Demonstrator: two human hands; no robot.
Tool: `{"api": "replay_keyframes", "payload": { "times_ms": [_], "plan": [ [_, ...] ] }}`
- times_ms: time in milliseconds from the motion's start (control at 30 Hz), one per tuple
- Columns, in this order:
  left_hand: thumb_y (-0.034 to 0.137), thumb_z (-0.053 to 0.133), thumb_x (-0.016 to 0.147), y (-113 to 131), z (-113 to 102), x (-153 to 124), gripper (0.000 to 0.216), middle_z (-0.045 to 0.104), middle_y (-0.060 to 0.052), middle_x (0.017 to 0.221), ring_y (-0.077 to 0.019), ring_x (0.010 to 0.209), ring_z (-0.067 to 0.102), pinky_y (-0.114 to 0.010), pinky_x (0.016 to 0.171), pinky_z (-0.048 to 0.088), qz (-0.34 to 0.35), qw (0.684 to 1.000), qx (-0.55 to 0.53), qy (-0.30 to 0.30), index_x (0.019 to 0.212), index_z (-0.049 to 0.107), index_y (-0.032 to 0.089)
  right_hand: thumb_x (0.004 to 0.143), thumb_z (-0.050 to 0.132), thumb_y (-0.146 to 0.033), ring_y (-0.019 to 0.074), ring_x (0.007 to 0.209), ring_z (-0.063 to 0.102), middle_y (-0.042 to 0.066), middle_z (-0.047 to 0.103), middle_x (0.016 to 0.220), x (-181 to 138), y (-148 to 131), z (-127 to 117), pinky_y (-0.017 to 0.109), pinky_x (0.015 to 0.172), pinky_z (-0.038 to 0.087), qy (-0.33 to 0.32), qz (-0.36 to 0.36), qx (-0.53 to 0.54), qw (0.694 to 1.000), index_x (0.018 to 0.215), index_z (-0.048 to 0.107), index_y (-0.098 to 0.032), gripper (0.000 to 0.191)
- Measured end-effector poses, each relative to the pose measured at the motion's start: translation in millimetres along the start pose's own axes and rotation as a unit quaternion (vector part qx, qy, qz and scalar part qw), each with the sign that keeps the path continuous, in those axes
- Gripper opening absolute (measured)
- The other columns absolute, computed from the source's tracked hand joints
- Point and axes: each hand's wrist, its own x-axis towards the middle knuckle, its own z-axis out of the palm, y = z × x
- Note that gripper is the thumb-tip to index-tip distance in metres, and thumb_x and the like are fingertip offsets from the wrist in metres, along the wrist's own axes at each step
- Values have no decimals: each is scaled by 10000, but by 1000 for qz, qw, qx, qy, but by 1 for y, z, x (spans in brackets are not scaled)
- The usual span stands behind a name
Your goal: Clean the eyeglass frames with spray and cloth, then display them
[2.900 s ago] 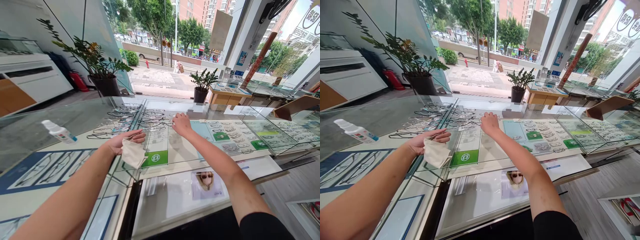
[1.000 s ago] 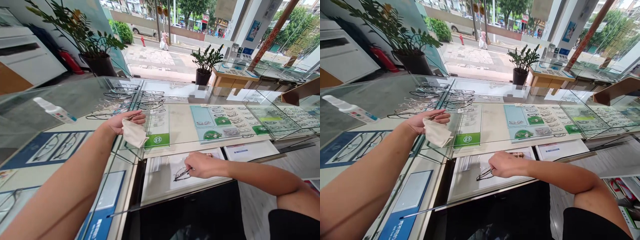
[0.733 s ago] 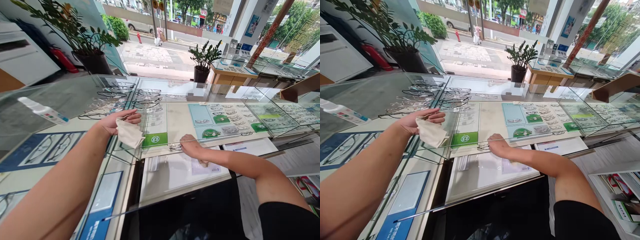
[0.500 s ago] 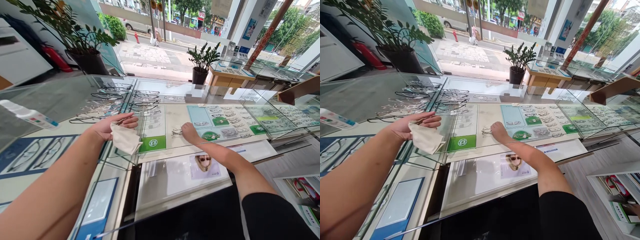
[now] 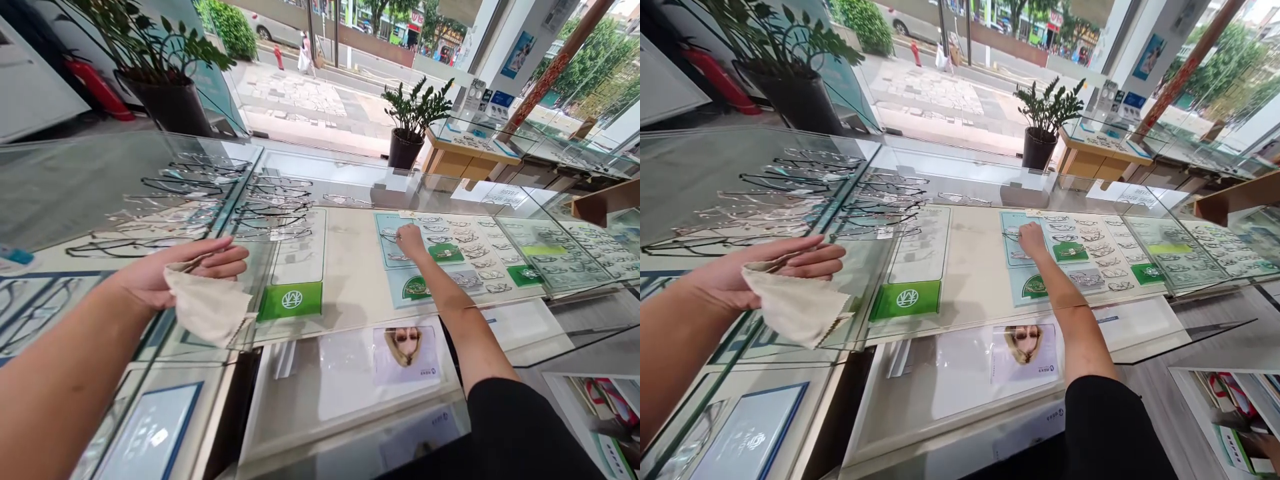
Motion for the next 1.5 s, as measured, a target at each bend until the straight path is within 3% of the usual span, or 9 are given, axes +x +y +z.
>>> {"api": "replay_keyframes", "payload": {
  "times_ms": [200,500,700,867,1067,1267,1500],
  "plan": [
    [272,637,910,-7,-4,-10,537,294,27,505,-101,414,338,-235,483,558,-7,999,-38,-12,597,206,207,898,504,-57,285,1138,547,168,761,1072,10,25,7,374,964,381,-40,-10,-6,999,1014,744,-102,269],
    [287,651,888,-7,9,-20,556,213,31,490,-95,418,242,-232,517,563,-16,999,-28,-1,584,194,202,882,540,-69,280,1176,572,164,778,1127,14,34,23,368,1000,378,-94,-86,-2,992,1008,779,-110,273],
    [299,639,896,-7,6,-21,561,232,28,476,-99,405,272,-242,508,569,-12,1000,-10,-5,579,184,211,922,590,-306,314,1263,550,184,759,1223,18,40,23,410,1078,358,-89,-93,-2,992,1134,767,-85,354],
    [303,655,918,-5,6,-23,595,243,38,488,-91,419,362,-227,526,575,-11,999,33,-2,584,173,208,936,529,-344,321,1309,543,151,745,1299,25,46,24,426,1087,370,-93,-89,1,992,1169,773,-131,399],
    [261,644,927,-8,9,-22,598,256,44,490,-88,413,365,-224,539,584,-6,1000,-14,-14,598,147,218,913,563,-351,350,1365,512,149,675,1423,26,47,24,466,1121,372,-71,-74,10,995,1222,762,-158,415],
    [300,663,923,-8,6,-21,591,263,45,504,-95,429,383,-241,546,587,-14,999,-23,-23,603,173,211,872,653,-290,352,1391,489,113,628,1482,16,40,21,500,1160,358,-71,-86,16,994,1002,836,-214,238],
    [282,659,928,-7,14,-16,590,217,58,505,-78,421,202,-216,540,577,-4,999,-28,-42,608,168,209,909,611,-208,344,1372,489,129,654,1435,12,44,22,513,1154,358,-67,-81,4,994,946,849,-208,241]
  ]
}}
